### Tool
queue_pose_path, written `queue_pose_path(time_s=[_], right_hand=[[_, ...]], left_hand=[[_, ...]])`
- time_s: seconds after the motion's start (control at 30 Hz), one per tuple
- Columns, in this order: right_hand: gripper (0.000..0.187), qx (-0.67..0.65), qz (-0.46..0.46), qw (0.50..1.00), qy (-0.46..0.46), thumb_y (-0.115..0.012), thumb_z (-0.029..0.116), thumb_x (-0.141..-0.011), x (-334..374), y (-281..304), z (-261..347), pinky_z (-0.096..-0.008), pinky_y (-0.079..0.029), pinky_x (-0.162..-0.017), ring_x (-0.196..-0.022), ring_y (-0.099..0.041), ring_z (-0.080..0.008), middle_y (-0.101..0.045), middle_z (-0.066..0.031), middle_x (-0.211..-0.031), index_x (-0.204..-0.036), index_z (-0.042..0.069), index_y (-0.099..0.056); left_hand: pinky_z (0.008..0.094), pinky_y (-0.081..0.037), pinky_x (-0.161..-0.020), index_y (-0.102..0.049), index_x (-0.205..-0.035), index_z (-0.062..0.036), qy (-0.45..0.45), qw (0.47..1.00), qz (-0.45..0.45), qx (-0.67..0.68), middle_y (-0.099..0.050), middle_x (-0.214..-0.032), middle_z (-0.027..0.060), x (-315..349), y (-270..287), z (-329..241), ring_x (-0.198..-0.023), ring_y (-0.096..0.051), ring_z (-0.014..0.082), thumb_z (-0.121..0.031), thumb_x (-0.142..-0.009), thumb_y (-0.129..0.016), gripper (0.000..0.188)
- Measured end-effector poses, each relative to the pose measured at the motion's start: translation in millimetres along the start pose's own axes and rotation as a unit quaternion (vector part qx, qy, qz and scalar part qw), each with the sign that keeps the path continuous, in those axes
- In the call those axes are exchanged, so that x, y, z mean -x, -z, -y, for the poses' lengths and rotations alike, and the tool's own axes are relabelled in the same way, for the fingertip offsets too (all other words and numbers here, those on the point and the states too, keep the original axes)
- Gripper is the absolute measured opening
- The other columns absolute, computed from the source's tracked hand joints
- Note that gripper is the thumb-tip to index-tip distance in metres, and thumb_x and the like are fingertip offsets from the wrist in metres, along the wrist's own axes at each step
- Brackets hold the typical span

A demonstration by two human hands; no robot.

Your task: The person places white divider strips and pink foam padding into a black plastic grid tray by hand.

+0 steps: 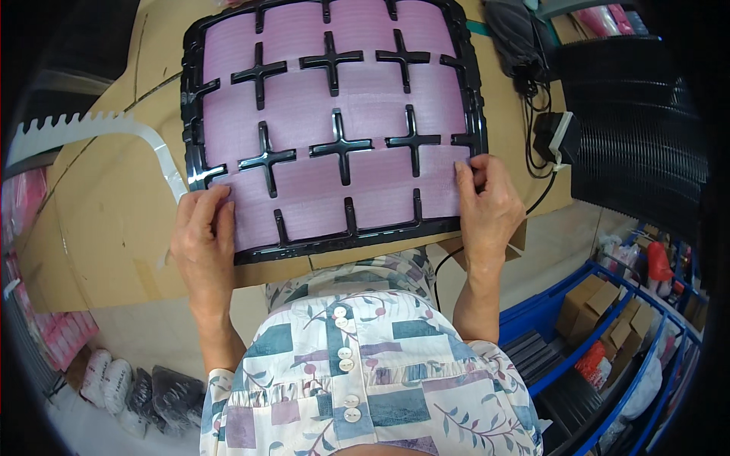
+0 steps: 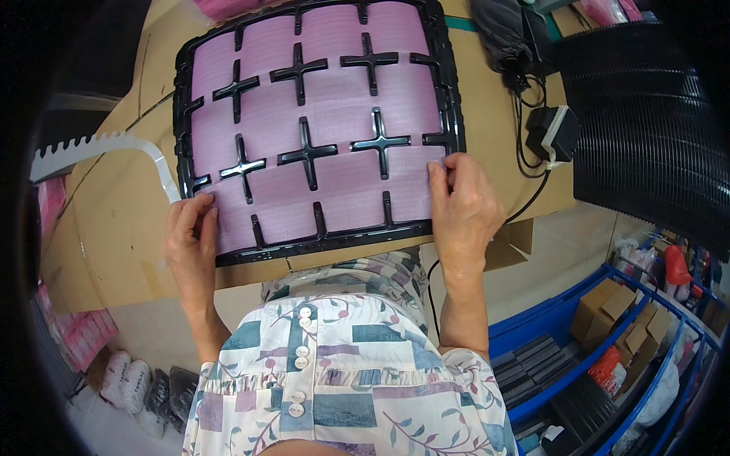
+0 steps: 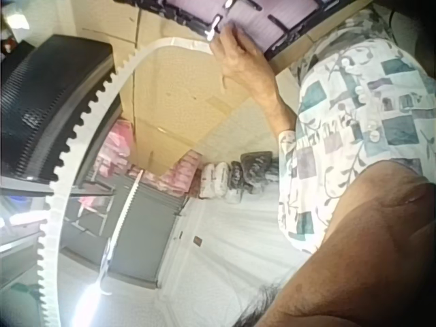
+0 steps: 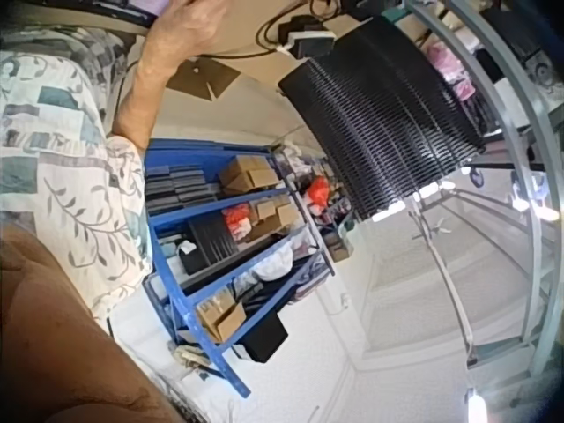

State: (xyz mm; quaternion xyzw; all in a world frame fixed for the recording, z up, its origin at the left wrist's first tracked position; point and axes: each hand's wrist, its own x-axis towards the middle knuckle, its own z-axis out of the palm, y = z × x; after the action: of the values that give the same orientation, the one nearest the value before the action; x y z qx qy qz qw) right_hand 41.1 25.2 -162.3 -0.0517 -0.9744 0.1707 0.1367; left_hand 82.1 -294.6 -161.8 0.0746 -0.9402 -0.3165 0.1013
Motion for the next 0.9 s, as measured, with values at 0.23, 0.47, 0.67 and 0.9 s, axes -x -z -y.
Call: queue_pose_path(time_s=[0.23,0.47,0.67,0.9], right_hand=[[0.031,0.016,0.014,0.98,0.2,-0.075,0.017,-0.082,9,6,-22,-0.0425,-0.045,-0.09,-0.099,-0.061,-0.0291,-0.066,-0.0087,-0.105,-0.108,0.004,-0.066],[0.084,0.088,0.152,0.949,0.261,-0.039,0.07,-0.091,24,11,-26,-0.0558,-0.027,-0.113,-0.133,-0.047,-0.032,-0.05,-0.0131,-0.145,-0.14,0.004,-0.051],[0.086,0.07,0.179,0.944,0.269,-0.036,0.074,-0.09,19,17,-27,-0.0579,-0.023,-0.114,-0.137,-0.043,-0.0324,-0.045,-0.0136,-0.149,-0.141,0.006,-0.052],[0.066,-0.035,0.118,0.95,0.289,-0.049,0.061,-0.094,4,21,-32,-0.0574,-0.027,-0.112,-0.128,-0.052,-0.0335,-0.056,-0.0155,-0.136,-0.123,0.003,-0.065]], left_hand=[[0.0405,-0.05,-0.094,-0.068,-0.114,-0.0019,-0.259,0.955,0.04,-0.143,-0.06,-0.125,0.0148,5,-5,-20,-0.114,-0.059,0.031,-0.006,-0.077,-0.07,0.037],[0.0424,-0.039,-0.112,-0.052,-0.139,-0.005,-0.267,0.934,0.235,-0.022,-0.048,-0.147,0.0119,4,-23,-29,-0.137,-0.043,0.0322,-0.046,-0.082,-0.065,0.071],[0.0452,-0.043,-0.108,-0.059,-0.129,-0.0027,-0.267,0.937,0.218,0.052,-0.048,-0.146,0.0149,7,-14,-22,-0.133,-0.047,0.0362,-0.038,-0.081,-0.071,0.061],[0.0454,-0.047,-0.102,-0.065,-0.116,0.0011,-0.221,0.961,0.147,0.078,-0.056,-0.136,0.0175,7,23,-8,-0.126,-0.054,0.0375,-0.021,-0.079,-0.078,0.045]])
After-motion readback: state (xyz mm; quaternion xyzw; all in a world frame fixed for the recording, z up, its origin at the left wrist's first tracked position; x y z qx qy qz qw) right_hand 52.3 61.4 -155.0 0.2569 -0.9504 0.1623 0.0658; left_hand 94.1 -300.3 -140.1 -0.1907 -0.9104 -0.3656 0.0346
